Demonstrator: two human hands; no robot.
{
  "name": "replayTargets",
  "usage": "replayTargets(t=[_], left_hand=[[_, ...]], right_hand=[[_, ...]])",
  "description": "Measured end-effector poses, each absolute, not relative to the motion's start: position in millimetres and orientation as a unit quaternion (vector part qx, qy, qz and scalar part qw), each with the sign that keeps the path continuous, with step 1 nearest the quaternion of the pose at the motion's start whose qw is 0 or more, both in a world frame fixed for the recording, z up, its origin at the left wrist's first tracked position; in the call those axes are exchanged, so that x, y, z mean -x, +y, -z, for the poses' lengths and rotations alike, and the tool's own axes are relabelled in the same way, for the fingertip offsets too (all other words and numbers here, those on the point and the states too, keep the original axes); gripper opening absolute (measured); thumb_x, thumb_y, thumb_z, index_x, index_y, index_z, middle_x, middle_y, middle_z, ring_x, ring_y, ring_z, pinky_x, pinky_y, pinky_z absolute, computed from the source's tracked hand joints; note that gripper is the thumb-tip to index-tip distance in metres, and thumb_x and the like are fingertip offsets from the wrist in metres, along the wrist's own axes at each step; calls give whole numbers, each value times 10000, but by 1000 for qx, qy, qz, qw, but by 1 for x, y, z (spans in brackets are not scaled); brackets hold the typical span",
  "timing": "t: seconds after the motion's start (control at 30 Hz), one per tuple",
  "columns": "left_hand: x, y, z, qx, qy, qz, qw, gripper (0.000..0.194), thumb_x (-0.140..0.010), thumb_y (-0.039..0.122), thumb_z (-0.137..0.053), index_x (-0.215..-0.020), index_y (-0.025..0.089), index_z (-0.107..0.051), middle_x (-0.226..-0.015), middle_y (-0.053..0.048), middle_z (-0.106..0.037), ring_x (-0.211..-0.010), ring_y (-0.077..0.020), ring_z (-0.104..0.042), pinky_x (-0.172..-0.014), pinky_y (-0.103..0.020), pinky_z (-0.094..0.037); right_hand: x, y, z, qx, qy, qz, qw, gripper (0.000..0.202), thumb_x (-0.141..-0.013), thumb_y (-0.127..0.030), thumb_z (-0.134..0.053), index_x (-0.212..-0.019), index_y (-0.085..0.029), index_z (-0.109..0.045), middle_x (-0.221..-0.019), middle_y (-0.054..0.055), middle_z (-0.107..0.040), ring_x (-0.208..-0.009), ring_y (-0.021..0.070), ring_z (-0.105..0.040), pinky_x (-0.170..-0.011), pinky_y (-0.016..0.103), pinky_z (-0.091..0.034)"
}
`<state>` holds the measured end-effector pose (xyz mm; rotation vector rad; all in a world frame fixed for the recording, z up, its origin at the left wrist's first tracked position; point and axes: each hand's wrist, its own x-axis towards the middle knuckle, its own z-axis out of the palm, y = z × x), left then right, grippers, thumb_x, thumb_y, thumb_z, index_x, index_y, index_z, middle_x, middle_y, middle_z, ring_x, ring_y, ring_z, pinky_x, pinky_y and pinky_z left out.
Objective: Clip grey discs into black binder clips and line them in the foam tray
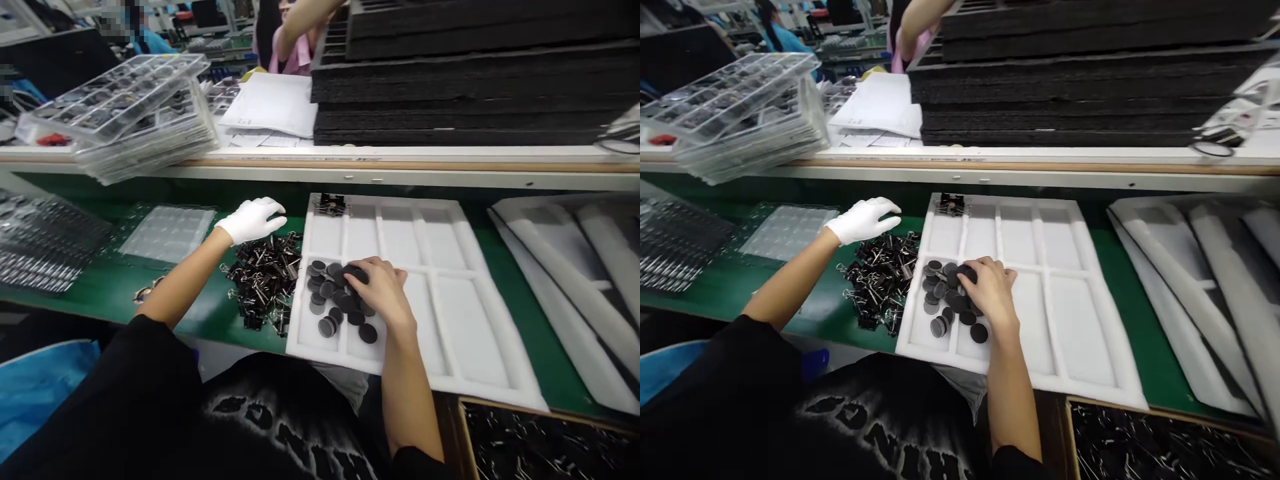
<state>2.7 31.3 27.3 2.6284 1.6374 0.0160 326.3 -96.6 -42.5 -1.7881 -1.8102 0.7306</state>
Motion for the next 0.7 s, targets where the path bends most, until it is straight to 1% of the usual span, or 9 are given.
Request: replayTargets(t=[0.07,0.13,0.23,0.3,0.37,0.43,0.47,0.57,0.7], left_hand=[[38,-2,-33,-824,562,-60,29,499,-1045,529,-444,-1353,225,-691,-1401,-82,-700,-1319,-282,-638,-1143,-433,-490],[79,-41,-33,-777,614,-135,28,458,-1038,517,-466,-1294,233,-718,-1348,-60,-727,-1304,-246,-648,-1170,-394,-486],[133,-102,-22,-679,703,-211,1,409,-1038,466,-478,-1263,225,-720,-1302,-37,-741,-1274,-199,-663,-1171,-345,-497],[164,-142,-6,-606,762,-226,-37,432,-1054,458,-454,-1291,186,-692,-1328,-67,-717,-1312,-211,-640,-1205,-374,-480],[189,-178,16,-527,814,-230,-81,486,-1051,480,-474,-1354,139,-645,-1450,-131,-628,-1441,-266,-542,-1281,-447,-401],[208,-207,40,-461,853,-223,-102,602,-1002,491,-566,-1458,99,-579,-1620,-203,-450,-1564,-350,-393,-1321,-539,-320],[216,-218,52,-443,865,-215,-95,651,-978,480,-595,-1505,99,-551,-1664,-226,-389,-1589,-384,-352,-1310,-579,-323],[229,-238,82,-440,882,-164,-32,782,-926,505,-638,-1616,172,-481,-1744,-238,-270,-1623,-468,-271,-1267,-656,-340],[224,-234,99,-505,861,-55,27,936,-845,648,-699,-1667,294,-424,-1788,-198,-195,-1626,-553,-180,-1274,-692,-252]], right_hand=[[-328,-97,45,657,-689,-225,207,369,-922,-441,-592,-1166,-240,-783,-1243,132,-736,-1225,392,-596,-1050,601,-322],[-330,-97,49,660,-698,-194,199,389,-903,-468,-580,-1165,-257,-776,-1236,126,-748,-1208,377,-616,-1027,580,-339],[-330,-96,56,670,-697,-159,201,443,-855,-513,-541,-1133,-259,-775,-1175,143,-776,-1179,398,-640,-1015,608,-350],[-328,-95,57,686,-681,-146,209,475,-821,-548,-521,-1096,-257,-776,-1111,150,-792,-1180,416,-654,-1034,640,-352],[-324,-94,56,705,-655,-147,228,482,-780,-583,-525,-1048,-271,-777,-1069,142,-801,-1188,423,-671,-1077,661,-349],[-320,-94,52,723,-622,-159,256,472,-738,-600,-553,-1022,-296,-776,-1045,120,-805,-1190,412,-693,-1133,651,-346],[-318,-94,51,729,-606,-168,270,466,-717,-601,-573,-1017,-307,-776,-1039,110,-806,-1195,403,-701,-1162,635,-345],[-312,-95,48,738,-581,-189,286,470,-675,-596,-614,-1020,-321,-777,-1043,97,-805,-1211,388,-708,-1223,590,-334],[-308,-95,49,732,-586,-202,283,482,-667,-592,-619,-1024,-311,-780,-1087,92,-808,-1117,372,-742,-1229,574,-341]])
